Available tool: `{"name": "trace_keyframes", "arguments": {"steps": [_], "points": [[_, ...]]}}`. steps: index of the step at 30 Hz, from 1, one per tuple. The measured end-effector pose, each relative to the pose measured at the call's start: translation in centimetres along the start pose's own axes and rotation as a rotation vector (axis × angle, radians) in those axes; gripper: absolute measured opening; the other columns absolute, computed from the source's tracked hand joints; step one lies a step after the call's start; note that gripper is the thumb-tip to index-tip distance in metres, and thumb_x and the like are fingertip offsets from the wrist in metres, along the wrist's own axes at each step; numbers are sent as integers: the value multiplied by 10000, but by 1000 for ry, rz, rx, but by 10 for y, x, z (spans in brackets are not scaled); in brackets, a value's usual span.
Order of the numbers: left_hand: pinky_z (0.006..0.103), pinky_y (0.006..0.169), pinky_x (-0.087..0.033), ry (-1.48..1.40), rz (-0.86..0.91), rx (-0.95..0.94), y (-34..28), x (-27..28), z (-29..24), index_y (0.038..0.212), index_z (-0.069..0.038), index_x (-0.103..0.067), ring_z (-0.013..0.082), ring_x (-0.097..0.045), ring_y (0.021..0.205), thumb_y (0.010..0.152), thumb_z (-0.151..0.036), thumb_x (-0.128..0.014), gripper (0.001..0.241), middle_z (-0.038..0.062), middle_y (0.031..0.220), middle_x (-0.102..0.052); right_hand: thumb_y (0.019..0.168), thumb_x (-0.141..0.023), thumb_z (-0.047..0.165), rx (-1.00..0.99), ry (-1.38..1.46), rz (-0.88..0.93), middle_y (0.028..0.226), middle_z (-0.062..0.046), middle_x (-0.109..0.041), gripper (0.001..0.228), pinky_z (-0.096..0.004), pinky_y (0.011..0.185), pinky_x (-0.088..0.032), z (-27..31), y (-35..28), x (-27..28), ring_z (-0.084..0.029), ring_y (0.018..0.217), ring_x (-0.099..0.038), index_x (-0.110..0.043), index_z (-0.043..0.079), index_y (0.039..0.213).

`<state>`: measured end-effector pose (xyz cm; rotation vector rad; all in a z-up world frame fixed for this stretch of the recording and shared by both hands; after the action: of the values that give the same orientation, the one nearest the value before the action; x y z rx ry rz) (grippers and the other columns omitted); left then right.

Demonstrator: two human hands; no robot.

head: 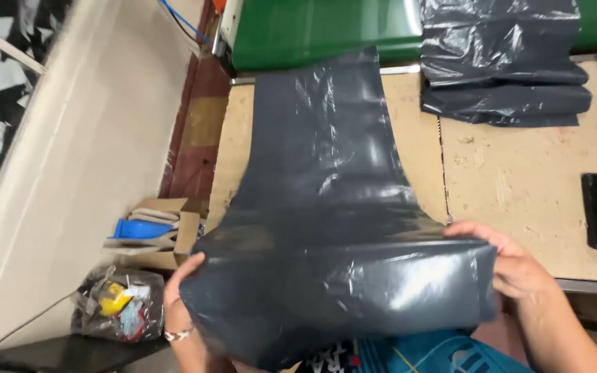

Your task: Folding and stacking plastic bags from a production line

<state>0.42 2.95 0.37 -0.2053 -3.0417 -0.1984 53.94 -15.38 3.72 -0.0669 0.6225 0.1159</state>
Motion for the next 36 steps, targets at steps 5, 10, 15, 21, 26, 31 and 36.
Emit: {"name": "trace_keyframes", "arguments": {"steps": [5,10,15,21,26,31,36], "points": [[447,1091,-430,427,186,-94,155,-55,-36,1226,54,-656,355,-592,1213,1018,-68,-432,329,218,1223,-664,919,-490,232,-43,-730,-640,1207,-150,-567,340,-423,905,-358,6,160,65,-295,1085,-509,-600,74,1199],[485,943,-489,684,197,324,339,-94,179,1113,-66,-753,363,-644,1114,936,-381,-624,384,129,1066,-734,1002,-431,621,-329,-1163,-830,1295,-234,-577,677,-560,1040,-342,-47,316,187,-423,1265,-496,-596,42,1309],[458,1106,-413,799,275,537,340,-144,176,1343,-57,-626,339,-536,1316,822,-827,-542,933,154,1353,-626,812,-734,597,-518,-1509,-889,1043,-208,-743,640,-516,810,-552,-71,360,235,-409,1028,-697,-766,40,1126],[443,752,-574,1270,-42,135,324,-173,157,991,-128,-627,293,-688,915,787,-559,-760,495,89,922,-696,726,-857,582,-277,-1557,-926,1126,-276,-614,866,-554,885,-520,-44,398,211,-476,1067,-632,-606,-73,1234],[666,1120,-270,1141,205,-411,291,-253,131,1396,-75,-521,400,-333,1437,816,-527,-729,764,191,1493,-466,719,-907,416,-492,-1506,-978,1200,-253,-596,795,-539,981,-488,-45,451,207,-464,1145,-604,-492,-54,1209],[719,1140,-193,1020,596,-454,260,-295,156,1454,-137,-459,346,-220,1522,840,-543,-644,759,117,1587,-377,594,-915,355,-541,-1291,-927,1099,-189,-712,646,-522,907,-517,-69,477,279,-392,1109,-648,-706,14,1101],[389,927,-484,360,311,-256,278,-294,169,1172,-83,-655,276,-626,1006,878,-260,-673,344,90,1085,-687,771,-712,176,54,-1165,-738,699,48,-515,124,-322,594,-385,-40,478,191,-94,681,-479,-601,125,785]]}}
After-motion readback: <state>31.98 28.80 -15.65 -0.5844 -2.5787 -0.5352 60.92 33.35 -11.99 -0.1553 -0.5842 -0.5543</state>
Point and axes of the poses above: each hand's wrist, its own y-axis towards the middle knuckle, its own x-axis out of the back of the hand, z = x × y, the point moved 3 cm from there along y, towards the middle knuckle
